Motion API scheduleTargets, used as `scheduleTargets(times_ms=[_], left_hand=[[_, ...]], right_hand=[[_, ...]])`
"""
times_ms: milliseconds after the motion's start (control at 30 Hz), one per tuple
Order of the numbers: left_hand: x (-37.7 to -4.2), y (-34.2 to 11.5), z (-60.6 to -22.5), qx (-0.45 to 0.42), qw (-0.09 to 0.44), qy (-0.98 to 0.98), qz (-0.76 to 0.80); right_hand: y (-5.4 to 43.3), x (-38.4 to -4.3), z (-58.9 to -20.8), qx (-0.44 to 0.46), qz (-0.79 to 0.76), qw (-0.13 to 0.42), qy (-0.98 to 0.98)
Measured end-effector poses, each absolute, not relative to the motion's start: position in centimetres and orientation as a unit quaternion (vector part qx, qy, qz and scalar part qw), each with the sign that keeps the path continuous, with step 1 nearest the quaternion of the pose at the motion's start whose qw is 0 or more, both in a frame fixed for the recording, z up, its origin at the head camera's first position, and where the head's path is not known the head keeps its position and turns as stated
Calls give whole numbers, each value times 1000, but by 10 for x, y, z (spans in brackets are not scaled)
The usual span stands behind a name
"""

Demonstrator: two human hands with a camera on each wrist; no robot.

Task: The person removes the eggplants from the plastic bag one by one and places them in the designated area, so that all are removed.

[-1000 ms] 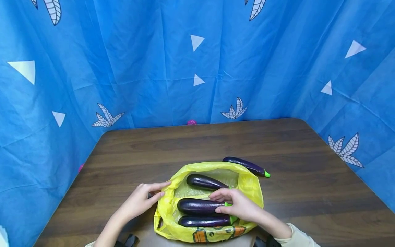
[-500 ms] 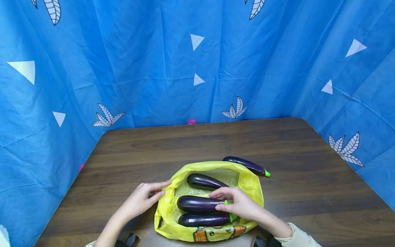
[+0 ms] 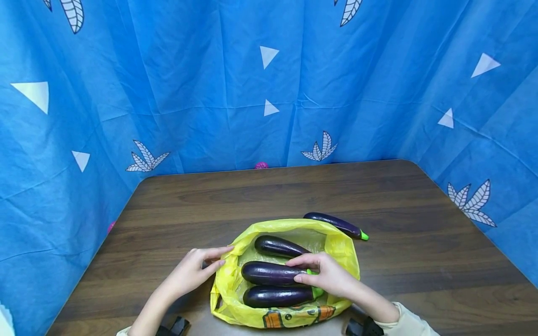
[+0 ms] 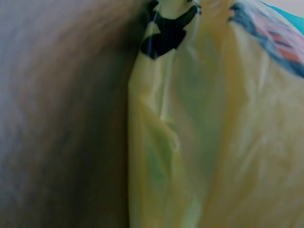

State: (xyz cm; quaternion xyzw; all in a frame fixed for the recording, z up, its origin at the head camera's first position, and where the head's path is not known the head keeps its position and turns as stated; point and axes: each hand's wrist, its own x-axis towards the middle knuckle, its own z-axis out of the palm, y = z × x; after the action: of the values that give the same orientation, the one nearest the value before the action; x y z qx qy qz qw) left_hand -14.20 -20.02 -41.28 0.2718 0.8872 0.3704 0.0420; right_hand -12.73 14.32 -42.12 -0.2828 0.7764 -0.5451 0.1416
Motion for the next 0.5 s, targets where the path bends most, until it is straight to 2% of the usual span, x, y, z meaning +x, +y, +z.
scheduleTargets(times_ms=[500], left_hand=[[-142, -200, -414, 278, 37, 883, 377]], right_hand=[[148, -125, -404, -276, -554, 132, 774]])
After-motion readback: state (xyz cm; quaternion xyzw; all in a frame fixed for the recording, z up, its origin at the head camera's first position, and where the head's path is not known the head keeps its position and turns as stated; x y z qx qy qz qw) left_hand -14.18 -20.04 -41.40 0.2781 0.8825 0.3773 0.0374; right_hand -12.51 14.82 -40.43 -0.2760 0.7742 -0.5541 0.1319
